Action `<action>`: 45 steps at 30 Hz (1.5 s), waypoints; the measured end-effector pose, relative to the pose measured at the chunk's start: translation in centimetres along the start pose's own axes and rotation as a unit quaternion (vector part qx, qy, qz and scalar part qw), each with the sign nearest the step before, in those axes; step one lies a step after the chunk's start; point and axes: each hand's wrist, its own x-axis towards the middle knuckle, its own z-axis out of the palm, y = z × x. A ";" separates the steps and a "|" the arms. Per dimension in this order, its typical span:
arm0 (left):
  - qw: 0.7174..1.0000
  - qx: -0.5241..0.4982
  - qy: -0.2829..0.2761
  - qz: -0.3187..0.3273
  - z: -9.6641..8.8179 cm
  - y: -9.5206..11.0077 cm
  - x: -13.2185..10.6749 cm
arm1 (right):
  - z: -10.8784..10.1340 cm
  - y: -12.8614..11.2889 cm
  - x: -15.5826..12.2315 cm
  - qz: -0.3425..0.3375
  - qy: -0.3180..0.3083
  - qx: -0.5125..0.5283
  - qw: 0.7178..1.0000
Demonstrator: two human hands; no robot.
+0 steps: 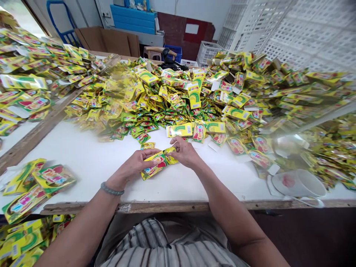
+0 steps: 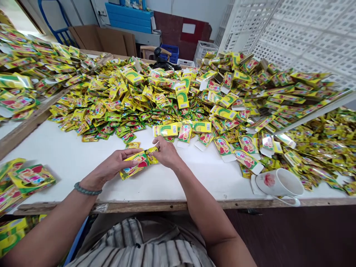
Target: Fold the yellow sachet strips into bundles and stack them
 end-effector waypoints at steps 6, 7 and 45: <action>0.999 -0.041 0.001 -0.027 0.3 0.4 -0.1 | -0.4 0.3 -0.4 -0.016 -0.064 0.110 0.992; 0.998 -0.056 0.003 -0.029 0.3 0.5 -0.2 | -0.6 0.4 -0.4 -0.010 -0.071 0.126 0.989; 0.979 -0.193 -0.043 -0.047 0.7 1.4 -0.4 | 0.1 -0.6 -0.7 -0.006 0.127 0.165 0.978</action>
